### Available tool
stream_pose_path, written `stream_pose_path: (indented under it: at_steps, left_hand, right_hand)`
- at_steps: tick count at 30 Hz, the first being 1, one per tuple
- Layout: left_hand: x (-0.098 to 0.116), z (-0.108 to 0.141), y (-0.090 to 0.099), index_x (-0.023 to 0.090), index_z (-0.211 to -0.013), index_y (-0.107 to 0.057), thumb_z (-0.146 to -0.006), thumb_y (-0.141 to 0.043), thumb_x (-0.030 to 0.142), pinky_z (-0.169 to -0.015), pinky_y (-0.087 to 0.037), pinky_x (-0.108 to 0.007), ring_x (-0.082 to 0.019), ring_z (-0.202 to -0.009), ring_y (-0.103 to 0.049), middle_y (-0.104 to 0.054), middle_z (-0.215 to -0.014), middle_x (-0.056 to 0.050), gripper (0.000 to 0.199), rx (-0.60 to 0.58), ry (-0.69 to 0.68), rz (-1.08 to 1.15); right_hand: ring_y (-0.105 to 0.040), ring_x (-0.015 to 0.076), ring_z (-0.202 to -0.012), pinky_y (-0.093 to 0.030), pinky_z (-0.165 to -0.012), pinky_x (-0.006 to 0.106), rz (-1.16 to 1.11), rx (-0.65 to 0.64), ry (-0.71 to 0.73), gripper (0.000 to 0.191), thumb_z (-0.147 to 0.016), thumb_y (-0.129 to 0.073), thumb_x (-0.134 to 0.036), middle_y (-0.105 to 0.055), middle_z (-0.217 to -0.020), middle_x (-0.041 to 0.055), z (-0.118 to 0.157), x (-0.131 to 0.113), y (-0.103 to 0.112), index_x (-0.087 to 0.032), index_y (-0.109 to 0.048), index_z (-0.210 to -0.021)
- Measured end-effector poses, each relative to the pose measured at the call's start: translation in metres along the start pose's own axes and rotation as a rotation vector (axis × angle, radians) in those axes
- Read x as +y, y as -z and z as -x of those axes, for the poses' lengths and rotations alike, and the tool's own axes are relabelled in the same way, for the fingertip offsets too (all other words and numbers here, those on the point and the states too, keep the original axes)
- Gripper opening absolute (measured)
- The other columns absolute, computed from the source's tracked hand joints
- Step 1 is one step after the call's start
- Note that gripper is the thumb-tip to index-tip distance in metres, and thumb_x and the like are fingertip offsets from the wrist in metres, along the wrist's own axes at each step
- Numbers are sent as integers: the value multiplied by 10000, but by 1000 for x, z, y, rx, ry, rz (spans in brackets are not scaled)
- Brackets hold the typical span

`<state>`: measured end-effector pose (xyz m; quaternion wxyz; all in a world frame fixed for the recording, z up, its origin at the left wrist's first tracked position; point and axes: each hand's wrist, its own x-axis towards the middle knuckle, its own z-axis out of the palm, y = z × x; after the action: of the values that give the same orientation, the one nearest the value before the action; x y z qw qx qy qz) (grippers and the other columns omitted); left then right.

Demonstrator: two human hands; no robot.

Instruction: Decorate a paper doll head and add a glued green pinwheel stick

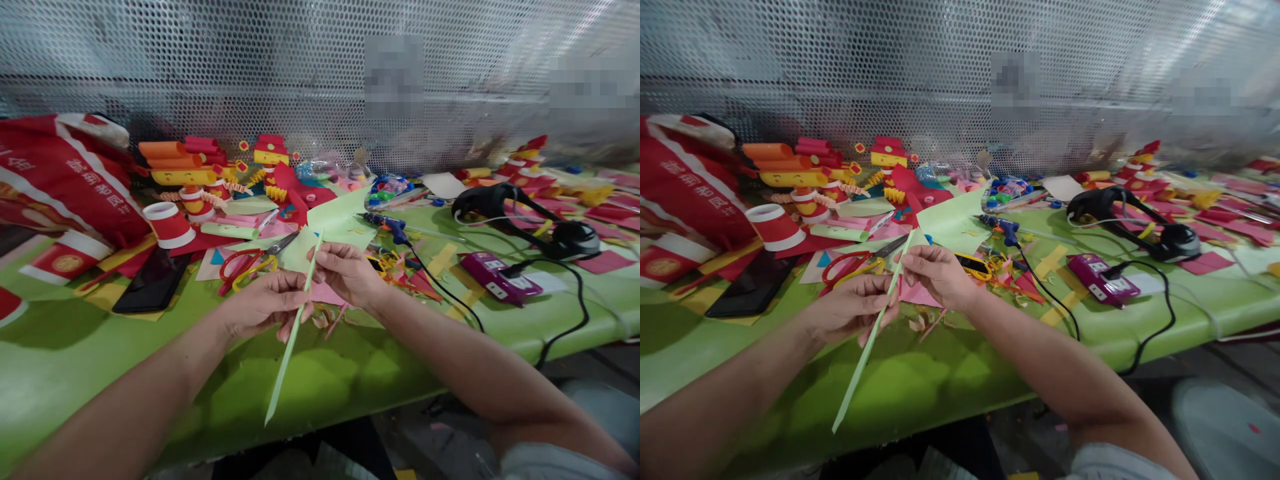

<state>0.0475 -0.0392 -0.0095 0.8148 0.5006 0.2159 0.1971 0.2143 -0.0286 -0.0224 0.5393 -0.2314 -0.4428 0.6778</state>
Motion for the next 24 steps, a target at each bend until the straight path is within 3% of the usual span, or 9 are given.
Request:
stream_pose_path:
  at_steps: [7, 14, 19, 24]
  left_hand:
    - [-1, -1, 0, 115, -688, -516, -686, -716, 335, -333, -441, -116, -52, -341, -527, -610, -571, 20, 297, -43, 51, -24]
    - [-1, -1, 0, 107, -686, -534, -677, -721, 343, -330, -429, -115, -46, -340, -518, -604, -574, 19, 302, -22, 50, -40]
    - [0, -1, -1, 108, -671, -528, -667, -725, 365, -327, -415, -117, -45, -345, -516, -605, -584, 13, 323, -3, 62, -87]
    - [-1, 0, 0, 119, -690, -516, -694, -705, 344, -332, -412, -122, -41, -345, -500, -594, -575, 23, 293, 2, 17, -69]
  right_hand:
    - [-443, 21, -430, -402, -431, 177, -50, 102, 52, 200, -583, -765, -269, -609, -661, -48, -2, -4, 5, -172, -592, -595]
    - [-456, 28, -434, -402, -431, 177, -44, 108, 41, 214, -562, -777, -302, -591, -621, -51, -4, -4, 7, -176, -608, -597]
    - [-471, 51, -448, -411, -445, 184, -2, 107, 19, 218, -675, -691, -387, -523, -524, -51, -5, -7, 9, -176, -639, -688]
    - [-505, 60, -485, -434, -468, 196, -57, 29, -10, 276, -692, -659, -448, -572, -598, -30, -2, -8, 9, -174, -644, -715]
